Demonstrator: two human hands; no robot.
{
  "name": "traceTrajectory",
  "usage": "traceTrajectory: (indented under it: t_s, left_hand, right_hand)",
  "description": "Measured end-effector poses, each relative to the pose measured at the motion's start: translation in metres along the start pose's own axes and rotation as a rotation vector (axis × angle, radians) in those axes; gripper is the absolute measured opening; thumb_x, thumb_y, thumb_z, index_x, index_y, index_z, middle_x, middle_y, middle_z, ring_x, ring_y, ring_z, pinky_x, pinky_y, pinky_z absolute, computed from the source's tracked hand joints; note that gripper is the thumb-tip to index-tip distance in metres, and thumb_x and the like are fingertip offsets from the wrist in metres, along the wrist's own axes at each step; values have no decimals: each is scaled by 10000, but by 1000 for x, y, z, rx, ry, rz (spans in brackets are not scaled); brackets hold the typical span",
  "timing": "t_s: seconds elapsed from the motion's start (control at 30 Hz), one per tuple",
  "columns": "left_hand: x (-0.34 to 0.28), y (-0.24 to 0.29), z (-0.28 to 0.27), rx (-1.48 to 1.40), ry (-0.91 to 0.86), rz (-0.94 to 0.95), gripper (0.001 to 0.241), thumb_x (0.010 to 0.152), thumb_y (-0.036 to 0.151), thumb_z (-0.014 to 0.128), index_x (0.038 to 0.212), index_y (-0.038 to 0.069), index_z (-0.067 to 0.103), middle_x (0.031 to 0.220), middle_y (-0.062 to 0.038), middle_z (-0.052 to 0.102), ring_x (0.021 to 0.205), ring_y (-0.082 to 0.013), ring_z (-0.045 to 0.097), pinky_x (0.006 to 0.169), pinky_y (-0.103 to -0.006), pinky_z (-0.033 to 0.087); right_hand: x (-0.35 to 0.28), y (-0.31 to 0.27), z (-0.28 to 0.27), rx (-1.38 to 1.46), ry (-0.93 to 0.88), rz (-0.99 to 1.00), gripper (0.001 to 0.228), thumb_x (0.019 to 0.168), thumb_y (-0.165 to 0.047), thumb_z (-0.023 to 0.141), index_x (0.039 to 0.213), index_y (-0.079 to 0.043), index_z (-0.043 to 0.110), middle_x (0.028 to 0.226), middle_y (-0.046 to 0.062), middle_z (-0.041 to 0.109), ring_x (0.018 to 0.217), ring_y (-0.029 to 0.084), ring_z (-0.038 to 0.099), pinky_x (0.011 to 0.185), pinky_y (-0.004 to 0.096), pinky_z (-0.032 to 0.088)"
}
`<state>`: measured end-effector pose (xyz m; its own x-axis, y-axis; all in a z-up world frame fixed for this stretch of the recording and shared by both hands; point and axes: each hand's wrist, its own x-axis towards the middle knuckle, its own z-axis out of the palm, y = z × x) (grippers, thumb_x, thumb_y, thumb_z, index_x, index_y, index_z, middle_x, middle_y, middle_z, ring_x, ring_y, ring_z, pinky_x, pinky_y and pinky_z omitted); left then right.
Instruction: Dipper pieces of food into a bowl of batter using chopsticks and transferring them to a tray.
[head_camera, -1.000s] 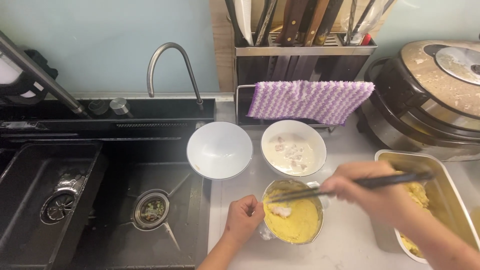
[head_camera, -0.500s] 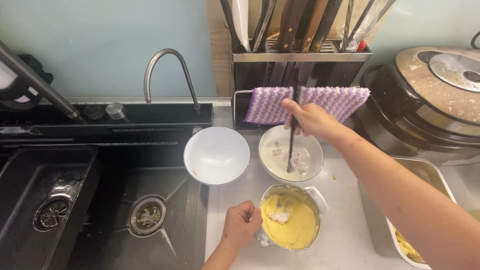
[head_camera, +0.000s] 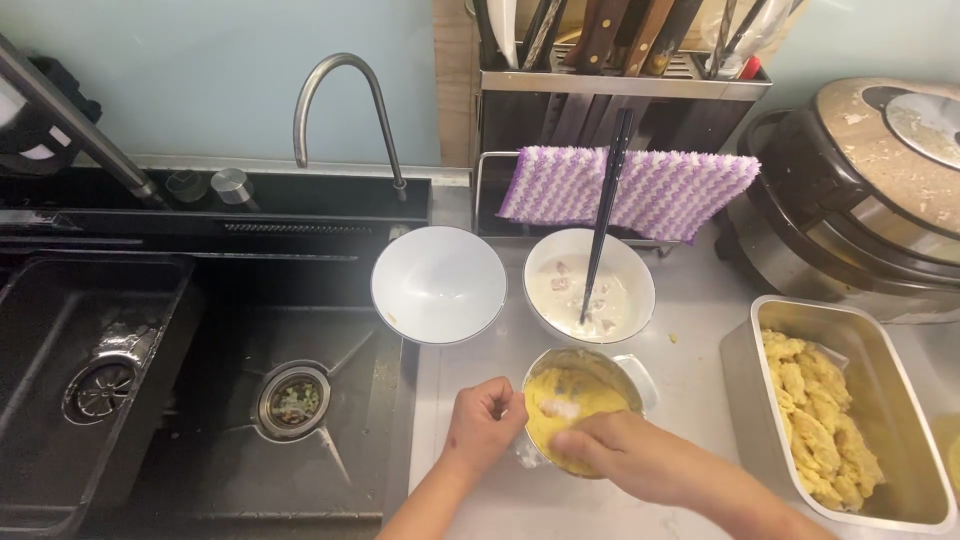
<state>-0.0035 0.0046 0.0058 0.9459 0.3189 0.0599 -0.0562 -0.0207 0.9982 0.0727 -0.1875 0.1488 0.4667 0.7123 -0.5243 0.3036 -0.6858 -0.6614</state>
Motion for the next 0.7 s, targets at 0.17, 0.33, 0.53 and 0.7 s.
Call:
traceTrajectory:
  t_s: [0.17,0.33,0.53,0.7]
  left_hand:
    - [-1,3,0,-9,-10,-7,390,911,98,689,635,51,419,550,62,426,550,-21,339,452,-262,274]
    - [-1,1,1,2,1,1,386,907,87,694,626,48,432,542,61,436,541,-21,342,448,-260,271]
    - [-1,1,2,-33,-12,7,376,907,76,688,626,43,440,543,65,438,533,-18,341,448,-261,268]
    - [-2,6,0,-13,-2,-15,382,906,80,688,622,44,435,533,60,436,528,-21,337,446,-263,258]
  right_hand:
    - [-10,-7,18,-23,158,29,407,971,-401,555,1208,-132,747,1071,79,772,1021,242,709,916,355,536]
    - [16,22,29,-149,354,-151,346,911,-255,651,1220,-131,748,1215,53,733,1178,257,642,979,362,497]
    - [42,24,37,-150,629,-115,555,783,-122,753,1324,-96,630,1220,118,657,1188,327,582,982,394,475]
    - [34,17,25,99,398,-30,609,762,-75,736,1353,-155,617,1265,41,701,1189,227,659,1003,342,531]
